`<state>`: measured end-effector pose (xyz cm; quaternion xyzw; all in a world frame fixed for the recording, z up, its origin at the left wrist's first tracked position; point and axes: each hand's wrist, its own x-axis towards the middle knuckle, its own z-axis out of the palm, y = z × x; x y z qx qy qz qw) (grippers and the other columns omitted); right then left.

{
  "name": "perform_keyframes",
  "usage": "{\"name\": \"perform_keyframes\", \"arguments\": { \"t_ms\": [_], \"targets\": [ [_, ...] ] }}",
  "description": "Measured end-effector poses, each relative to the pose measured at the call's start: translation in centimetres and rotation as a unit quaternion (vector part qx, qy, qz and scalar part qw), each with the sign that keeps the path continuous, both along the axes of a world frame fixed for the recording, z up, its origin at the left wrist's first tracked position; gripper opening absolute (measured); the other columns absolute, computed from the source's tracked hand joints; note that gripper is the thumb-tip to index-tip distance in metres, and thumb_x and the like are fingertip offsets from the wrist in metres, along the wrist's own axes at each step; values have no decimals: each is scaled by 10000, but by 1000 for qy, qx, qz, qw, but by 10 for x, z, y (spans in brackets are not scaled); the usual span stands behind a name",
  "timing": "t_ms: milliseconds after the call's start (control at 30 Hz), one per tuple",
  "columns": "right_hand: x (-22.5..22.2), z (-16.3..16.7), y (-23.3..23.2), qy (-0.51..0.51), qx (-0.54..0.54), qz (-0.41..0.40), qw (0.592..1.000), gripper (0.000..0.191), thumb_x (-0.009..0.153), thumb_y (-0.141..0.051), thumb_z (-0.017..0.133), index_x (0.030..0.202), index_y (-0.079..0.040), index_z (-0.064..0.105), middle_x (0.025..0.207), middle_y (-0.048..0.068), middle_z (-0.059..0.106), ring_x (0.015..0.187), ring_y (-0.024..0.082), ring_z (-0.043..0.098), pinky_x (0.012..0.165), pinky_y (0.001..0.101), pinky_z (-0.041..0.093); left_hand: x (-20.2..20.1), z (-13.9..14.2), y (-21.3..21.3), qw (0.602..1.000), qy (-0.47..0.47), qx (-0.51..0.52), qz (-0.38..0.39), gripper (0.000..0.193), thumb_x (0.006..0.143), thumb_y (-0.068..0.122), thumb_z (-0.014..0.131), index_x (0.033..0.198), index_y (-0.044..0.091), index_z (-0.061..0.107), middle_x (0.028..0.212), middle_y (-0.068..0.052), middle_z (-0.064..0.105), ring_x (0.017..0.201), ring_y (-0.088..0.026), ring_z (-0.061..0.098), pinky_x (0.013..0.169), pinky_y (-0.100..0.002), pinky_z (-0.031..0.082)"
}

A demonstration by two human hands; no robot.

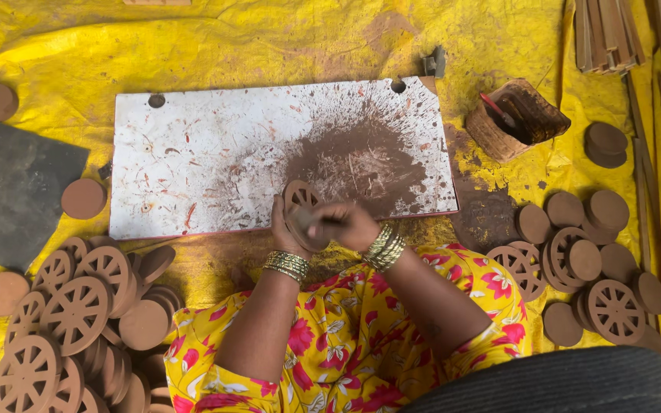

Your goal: The person sits on the ground and smooths wheel-shaped clay pieces one at a time, rubbing each piece with a small abrasive pad over a clay-dusted board, then sets finished pieces aside with a pile of similar clay discs and wheel shapes nearby.

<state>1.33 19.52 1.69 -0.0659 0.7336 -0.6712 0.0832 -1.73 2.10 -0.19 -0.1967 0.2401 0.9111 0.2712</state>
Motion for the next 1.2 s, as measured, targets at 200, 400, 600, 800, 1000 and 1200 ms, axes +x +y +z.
{"name": "perform_keyframes", "arguments": {
  "t_ms": [200,400,600,800,1000,1200],
  "targets": [
    [8,6,4,-52,148,-165,974,185,888,-78,787,1072,-90,773,1000,62,767,860,132,728,817,322,614,8,-6,10,999,-16,-24,-19,655,932,689,455,1296,170,620,1217,-100,678,1051,-263,670,874,-457,575],
    [7,12,8,-14,-52,4,999,123,919,-39,776,1039,-69,778,994,64,760,890,139,723,819,339,623,9,-30,12,1000,-5,20,0,587,997,646,506,1266,146,652,1151,-90,688,1021,-250,665,824,-420,585],
    [5,16,11,-94,146,-207,963,144,876,-77,783,1018,-103,791,969,61,780,843,159,765,777,326,643,17,-31,20,998,-24,-28,-52,607,952,680,527,1222,156,674,1053,-103,706,888,-249,662,703,-408,569],
    [8,14,19,-14,-15,-35,999,127,919,-78,776,1045,-66,786,985,89,765,876,145,718,808,312,601,18,-20,22,999,14,-7,-43,578,916,621,565,1316,205,601,1120,-82,671,961,-232,655,773,-406,598],
    [2,19,27,-59,136,-194,970,175,882,-94,765,1056,-92,785,989,62,779,849,135,753,796,311,627,22,-14,28,994,40,-89,-52,679,932,642,564,1318,84,599,1130,-130,679,994,-267,668,770,-423,608],
    [15,26,17,112,145,-74,980,148,894,-125,784,1038,-92,782,992,69,780,843,162,745,773,317,617,17,-25,28,996,9,21,-85,602,940,623,528,1250,118,632,1132,-101,686,987,-221,685,810,-395,621]
  ]
}}
